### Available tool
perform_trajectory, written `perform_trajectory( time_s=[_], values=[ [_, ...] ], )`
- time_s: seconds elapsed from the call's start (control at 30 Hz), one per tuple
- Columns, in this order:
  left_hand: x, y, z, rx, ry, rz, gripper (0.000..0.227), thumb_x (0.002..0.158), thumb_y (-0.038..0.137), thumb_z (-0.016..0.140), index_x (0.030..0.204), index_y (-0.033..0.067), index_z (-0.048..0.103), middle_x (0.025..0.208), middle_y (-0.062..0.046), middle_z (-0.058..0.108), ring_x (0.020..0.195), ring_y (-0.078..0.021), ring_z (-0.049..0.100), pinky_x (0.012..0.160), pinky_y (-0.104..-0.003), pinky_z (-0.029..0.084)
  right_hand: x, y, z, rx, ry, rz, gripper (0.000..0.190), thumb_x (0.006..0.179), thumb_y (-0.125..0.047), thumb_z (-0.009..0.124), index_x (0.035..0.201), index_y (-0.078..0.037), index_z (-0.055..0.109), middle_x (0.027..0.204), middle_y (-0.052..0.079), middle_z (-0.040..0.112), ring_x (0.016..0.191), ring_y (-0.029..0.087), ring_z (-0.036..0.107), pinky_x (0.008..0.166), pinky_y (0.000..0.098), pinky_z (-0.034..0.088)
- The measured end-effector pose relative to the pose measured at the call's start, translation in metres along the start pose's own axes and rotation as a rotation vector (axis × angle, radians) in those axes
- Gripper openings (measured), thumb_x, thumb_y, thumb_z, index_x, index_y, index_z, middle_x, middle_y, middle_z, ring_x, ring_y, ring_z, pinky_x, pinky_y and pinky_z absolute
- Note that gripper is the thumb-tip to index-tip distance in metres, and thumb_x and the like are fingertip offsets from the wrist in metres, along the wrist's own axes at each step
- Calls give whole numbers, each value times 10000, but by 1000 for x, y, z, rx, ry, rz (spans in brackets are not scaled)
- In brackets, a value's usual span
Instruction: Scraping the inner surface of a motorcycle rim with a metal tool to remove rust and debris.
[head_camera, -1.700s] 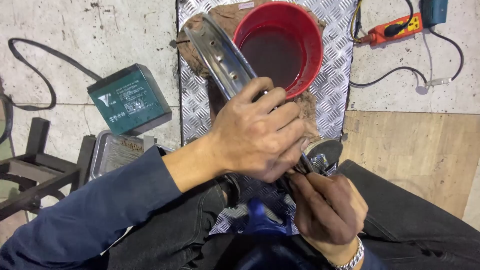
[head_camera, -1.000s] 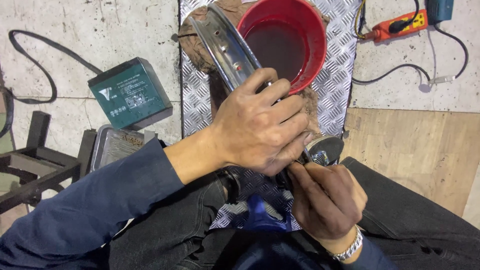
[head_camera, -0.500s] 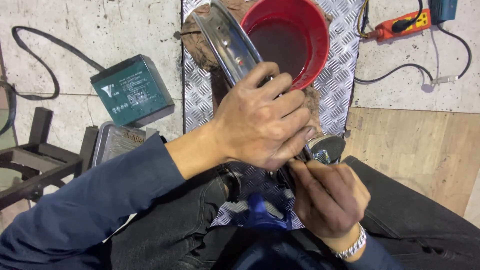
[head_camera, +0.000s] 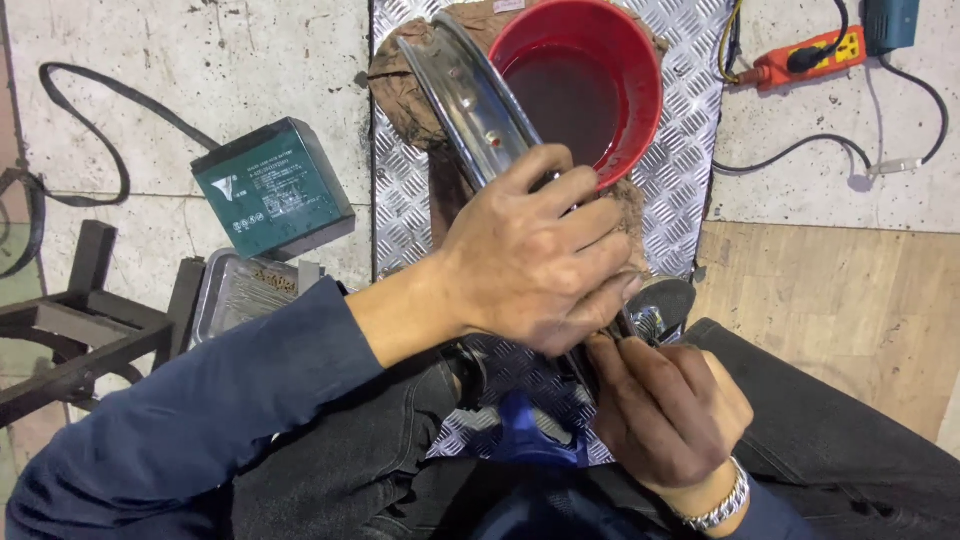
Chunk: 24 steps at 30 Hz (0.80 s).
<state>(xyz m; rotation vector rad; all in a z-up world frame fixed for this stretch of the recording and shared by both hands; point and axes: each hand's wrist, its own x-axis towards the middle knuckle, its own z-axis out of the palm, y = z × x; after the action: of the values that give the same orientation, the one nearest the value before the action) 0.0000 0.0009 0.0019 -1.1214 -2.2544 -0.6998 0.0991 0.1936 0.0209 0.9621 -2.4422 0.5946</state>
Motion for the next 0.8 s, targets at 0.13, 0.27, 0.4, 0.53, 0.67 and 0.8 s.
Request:
perform_trajectory(
  time_s=[0.13,0.27,0.4,0.53,0.67,0.8],
  values=[
    [4,-3,-5,-14,38,11,361,991,354,583,766,98,700,802,-63,687,757,-262,592,814,-459,477,12,-1,2,-16,21,-29,186,955,4,569,969,29,753,831,137,663,584,245,514,523,365,449],
    [3,-4,-5,-9,26,1,364,987,357,566,758,99,680,789,-59,672,752,-257,593,814,-460,491,2,-3,-1,-29,-1,-32,147,947,4,636,1005,9,771,873,114,675,582,221,538,523,359,462],
    [6,-1,-6,0,38,8,371,994,348,574,744,93,673,758,-51,656,736,-260,587,809,-446,484,23,-2,1,-27,-15,-38,254,964,6,499,922,26,749,827,102,651,614,230,505,566,338,426],
    [1,-12,-1,-18,51,10,370,988,337,537,743,94,670,732,-65,638,714,-267,578,787,-454,462,-2,-1,0,5,-72,-77,186,960,-16,621,1058,56,762,921,133,686,650,226,569,528,350,453],
    [2,-15,-1,-32,33,2,354,984,348,516,738,123,635,707,-57,616,699,-252,551,806,-462,454,-2,1,1,-71,-43,-77,135,956,-61,664,1001,8,770,878,97,681,618,225,558,522,362,434],
    [4,-4,-6,-23,33,-4,377,994,363,587,749,89,670,752,-51,636,744,-270,577,789,-457,465,22,3,2,-84,-56,-120,214,973,-27,527,966,4,738,876,88,662,641,220,541,555,349,381]
  ],
)
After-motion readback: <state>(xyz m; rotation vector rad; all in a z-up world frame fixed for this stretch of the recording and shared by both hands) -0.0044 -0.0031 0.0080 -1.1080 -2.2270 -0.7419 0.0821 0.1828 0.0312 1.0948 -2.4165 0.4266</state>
